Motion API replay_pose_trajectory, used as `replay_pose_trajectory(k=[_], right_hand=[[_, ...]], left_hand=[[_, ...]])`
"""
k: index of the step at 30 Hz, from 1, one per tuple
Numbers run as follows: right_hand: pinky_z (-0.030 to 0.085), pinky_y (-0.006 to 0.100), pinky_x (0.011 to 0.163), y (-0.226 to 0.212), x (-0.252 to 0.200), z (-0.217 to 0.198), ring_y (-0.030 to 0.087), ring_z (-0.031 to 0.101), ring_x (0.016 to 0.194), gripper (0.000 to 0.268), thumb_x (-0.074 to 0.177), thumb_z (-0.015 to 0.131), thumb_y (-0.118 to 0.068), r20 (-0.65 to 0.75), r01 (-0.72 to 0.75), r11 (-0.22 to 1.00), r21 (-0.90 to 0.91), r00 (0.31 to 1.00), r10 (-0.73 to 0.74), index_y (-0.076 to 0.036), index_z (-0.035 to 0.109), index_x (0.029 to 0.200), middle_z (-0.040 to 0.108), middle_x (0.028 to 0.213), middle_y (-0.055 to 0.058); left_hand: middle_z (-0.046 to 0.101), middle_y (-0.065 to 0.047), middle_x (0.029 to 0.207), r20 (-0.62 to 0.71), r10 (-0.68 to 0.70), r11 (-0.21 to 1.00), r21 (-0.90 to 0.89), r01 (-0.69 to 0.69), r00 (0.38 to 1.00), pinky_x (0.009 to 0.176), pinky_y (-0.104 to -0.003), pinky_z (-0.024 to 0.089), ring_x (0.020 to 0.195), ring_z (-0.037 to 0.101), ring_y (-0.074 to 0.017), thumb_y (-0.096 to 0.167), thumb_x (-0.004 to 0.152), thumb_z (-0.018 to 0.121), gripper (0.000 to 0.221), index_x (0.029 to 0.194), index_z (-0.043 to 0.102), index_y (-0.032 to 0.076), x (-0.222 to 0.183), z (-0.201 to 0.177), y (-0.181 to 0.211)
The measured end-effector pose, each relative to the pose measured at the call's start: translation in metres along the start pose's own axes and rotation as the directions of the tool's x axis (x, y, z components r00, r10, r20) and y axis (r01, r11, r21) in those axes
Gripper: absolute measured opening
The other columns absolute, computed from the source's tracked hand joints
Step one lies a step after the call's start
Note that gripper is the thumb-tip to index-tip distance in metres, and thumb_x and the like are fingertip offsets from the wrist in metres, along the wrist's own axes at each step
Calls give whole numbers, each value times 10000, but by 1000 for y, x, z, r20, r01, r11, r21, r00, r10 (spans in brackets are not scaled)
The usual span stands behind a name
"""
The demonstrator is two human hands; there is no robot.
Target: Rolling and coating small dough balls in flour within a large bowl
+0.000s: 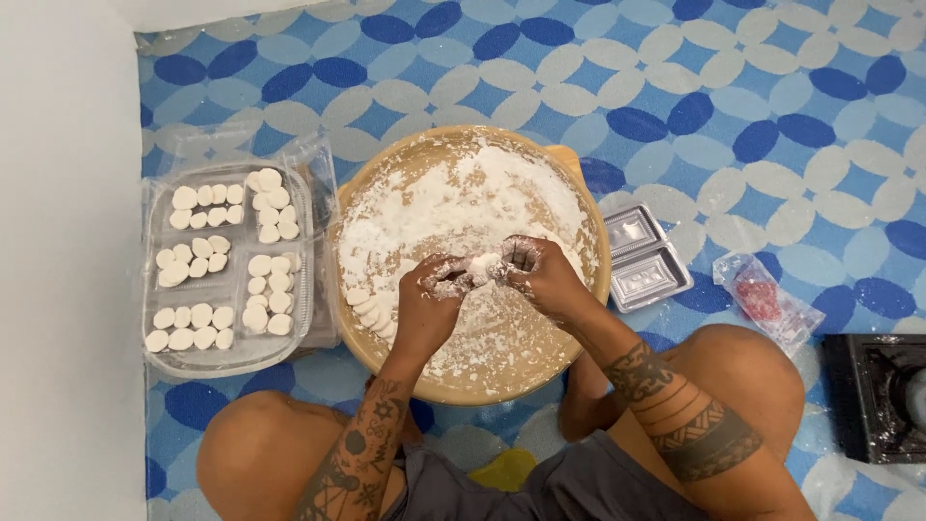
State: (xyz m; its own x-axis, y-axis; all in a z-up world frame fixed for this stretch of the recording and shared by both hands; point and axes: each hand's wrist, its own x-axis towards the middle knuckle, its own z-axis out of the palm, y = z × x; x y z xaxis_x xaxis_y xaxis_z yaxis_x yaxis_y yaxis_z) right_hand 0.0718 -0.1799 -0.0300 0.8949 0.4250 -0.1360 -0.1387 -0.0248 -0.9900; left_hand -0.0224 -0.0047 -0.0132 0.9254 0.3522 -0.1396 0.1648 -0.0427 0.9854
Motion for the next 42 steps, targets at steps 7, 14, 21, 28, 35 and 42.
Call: replay_pose_trajectory(k=[7, 14, 21, 28, 35, 42], right_hand=[[550, 293, 761, -29, -5, 19, 154, 662, 707, 246, 885, 657, 38, 1, 33, 986, 162, 999, -34, 24, 644, 1131, 693, 835, 117], [533, 285, 756, -22, -5, 20, 138, 646, 704, 160, 915, 656, 27, -100, 92, 992, 88, 991, -83, 28, 666, 1075, 683, 782, 117], [555, 317, 805, -38, -7, 21, 135, 665, 804, 155, 911, 641, 38, -144, 143, 990, -2, 979, -142, 5, 731, 1032, 716, 845, 117], [553, 373, 933, -19, -4, 21, 172, 665, 960, 293, 871, 691, 62, -15, 185, 981, 56, 983, -185, 14, 689, 1160, 709, 1025, 133], [547, 409, 966, -3, -2, 18, 206, 645, 1041, 312, 876, 714, 73, -18, 238, 971, -4, 971, -238, 59, 681, 1186, 684, 1140, 179], [570, 417, 903, -5, -3, 19, 222, 669, 1015, 323, 852, 742, 77, 19, 222, 975, -5, 975, -222, 54, 700, 1172, 717, 1046, 207]], left_hand=[[773, -204, 947, -193, -11, 994, -110, -10, 981, 840, -379, 608, 898, 745, -217, 46, 803, 838, 252, 1031, 764, -33, 6, 8, 35], [738, -245, 942, -142, 119, 989, -67, -129, 983, 821, -405, 632, 892, 768, -321, 22, 733, 895, 397, 1090, 740, -59, 8, 14, 21], [713, -221, 1034, -52, 306, 943, 150, -296, 950, 857, -447, 604, 1016, 723, -415, 89, 851, 802, 380, 1220, 727, 39, 4, 9, 24], [707, -268, 1083, 37, 243, 960, 135, -245, 969, 915, -476, 573, 1087, 685, -462, 94, 940, 687, 376, 1306, 684, 9, 8, -2, 0], [712, -299, 1098, 40, 297, 948, 104, -300, 954, 913, -471, 577, 1097, 682, -477, 125, 925, 726, 399, 1291, 677, -27, 9, -1, 13], [731, -238, 1027, 57, 439, 847, 307, -434, 897, 878, -495, 558, 1029, 697, -445, 209, 909, 757, 381, 1230, 722, 7, 12, -2, -9]])
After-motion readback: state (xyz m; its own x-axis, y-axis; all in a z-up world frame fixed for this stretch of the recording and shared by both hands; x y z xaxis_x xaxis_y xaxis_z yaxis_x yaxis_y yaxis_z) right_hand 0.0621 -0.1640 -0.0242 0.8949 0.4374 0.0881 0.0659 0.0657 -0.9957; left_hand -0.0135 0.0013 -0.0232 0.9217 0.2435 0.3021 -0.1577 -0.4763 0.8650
